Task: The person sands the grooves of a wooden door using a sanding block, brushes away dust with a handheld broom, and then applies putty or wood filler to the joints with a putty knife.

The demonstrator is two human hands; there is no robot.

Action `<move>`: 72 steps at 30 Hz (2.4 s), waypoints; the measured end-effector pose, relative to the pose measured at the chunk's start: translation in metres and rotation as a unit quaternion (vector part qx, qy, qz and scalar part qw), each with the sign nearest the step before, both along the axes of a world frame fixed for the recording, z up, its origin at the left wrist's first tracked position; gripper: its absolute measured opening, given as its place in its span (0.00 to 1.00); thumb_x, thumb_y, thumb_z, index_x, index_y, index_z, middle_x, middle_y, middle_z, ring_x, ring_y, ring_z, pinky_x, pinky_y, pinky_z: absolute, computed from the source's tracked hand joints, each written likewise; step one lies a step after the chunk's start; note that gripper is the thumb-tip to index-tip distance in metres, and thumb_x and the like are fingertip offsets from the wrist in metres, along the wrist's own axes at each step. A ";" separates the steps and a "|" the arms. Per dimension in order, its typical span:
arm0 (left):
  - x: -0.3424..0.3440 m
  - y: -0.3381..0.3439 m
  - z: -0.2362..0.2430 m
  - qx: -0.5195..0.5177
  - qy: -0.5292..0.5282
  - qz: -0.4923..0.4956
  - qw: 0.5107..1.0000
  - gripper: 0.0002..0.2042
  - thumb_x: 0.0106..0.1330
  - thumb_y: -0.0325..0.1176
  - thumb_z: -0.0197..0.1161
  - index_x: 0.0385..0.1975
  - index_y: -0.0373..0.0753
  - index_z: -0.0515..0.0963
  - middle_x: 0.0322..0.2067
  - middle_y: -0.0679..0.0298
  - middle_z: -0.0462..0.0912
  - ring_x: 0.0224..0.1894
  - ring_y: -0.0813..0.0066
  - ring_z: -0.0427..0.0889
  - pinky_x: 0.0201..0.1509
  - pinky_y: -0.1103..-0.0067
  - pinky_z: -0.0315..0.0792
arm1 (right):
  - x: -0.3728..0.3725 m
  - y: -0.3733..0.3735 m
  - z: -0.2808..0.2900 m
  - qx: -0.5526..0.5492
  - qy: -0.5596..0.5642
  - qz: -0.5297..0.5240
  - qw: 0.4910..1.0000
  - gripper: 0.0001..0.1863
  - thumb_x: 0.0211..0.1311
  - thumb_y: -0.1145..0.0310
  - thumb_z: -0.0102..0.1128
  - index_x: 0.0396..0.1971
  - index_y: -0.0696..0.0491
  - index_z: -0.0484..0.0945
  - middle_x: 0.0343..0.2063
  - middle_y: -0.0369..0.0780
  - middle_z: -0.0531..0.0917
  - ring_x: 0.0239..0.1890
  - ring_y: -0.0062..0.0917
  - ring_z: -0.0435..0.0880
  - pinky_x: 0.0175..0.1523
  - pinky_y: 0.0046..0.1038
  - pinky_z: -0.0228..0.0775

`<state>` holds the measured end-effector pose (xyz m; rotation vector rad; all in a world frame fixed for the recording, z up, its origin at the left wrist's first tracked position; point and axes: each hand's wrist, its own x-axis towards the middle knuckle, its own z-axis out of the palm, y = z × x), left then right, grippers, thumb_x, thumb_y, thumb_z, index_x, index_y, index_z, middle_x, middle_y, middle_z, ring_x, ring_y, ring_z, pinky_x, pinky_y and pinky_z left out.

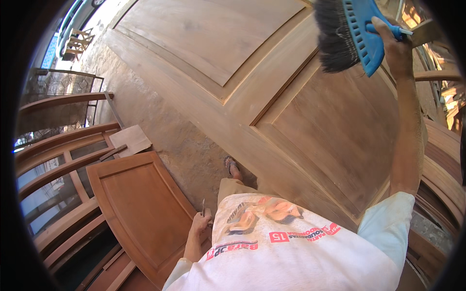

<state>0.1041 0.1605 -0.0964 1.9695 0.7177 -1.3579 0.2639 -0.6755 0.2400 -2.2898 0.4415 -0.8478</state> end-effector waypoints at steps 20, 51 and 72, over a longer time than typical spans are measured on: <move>-0.011 0.036 -0.016 -0.037 -0.052 -0.008 0.998 0.13 0.59 0.42 0.66 0.27 0.37 0.78 0.19 0.61 0.81 0.20 0.72 0.81 0.21 0.74 0.69 | 0.124 0.366 0.055 -0.045 0.019 0.326 0.944 0.21 0.68 0.51 0.64 0.43 0.55 0.85 0.28 0.43 0.89 0.26 0.29 0.90 0.35 0.28 0.86; 0.029 -0.004 -0.048 -0.070 -0.083 -0.123 0.987 0.14 0.63 0.41 0.63 0.39 0.39 0.73 0.25 0.64 0.79 0.22 0.76 0.75 0.23 0.77 0.65 | -0.500 0.237 0.055 -0.130 0.620 -0.054 0.772 0.15 0.56 0.64 0.66 0.40 0.58 0.85 0.36 0.49 0.86 0.41 0.42 0.86 0.51 0.38 0.78; -0.044 -0.111 -0.051 -0.084 -0.033 -0.211 0.973 0.11 0.61 0.39 0.63 0.33 0.38 0.77 0.22 0.64 0.80 0.19 0.77 0.75 0.18 0.77 0.65 | -0.534 0.166 0.063 0.489 0.461 -0.125 0.730 0.16 0.49 0.64 0.74 0.32 0.62 0.85 0.26 0.40 0.87 0.27 0.23 0.85 0.34 0.26 0.78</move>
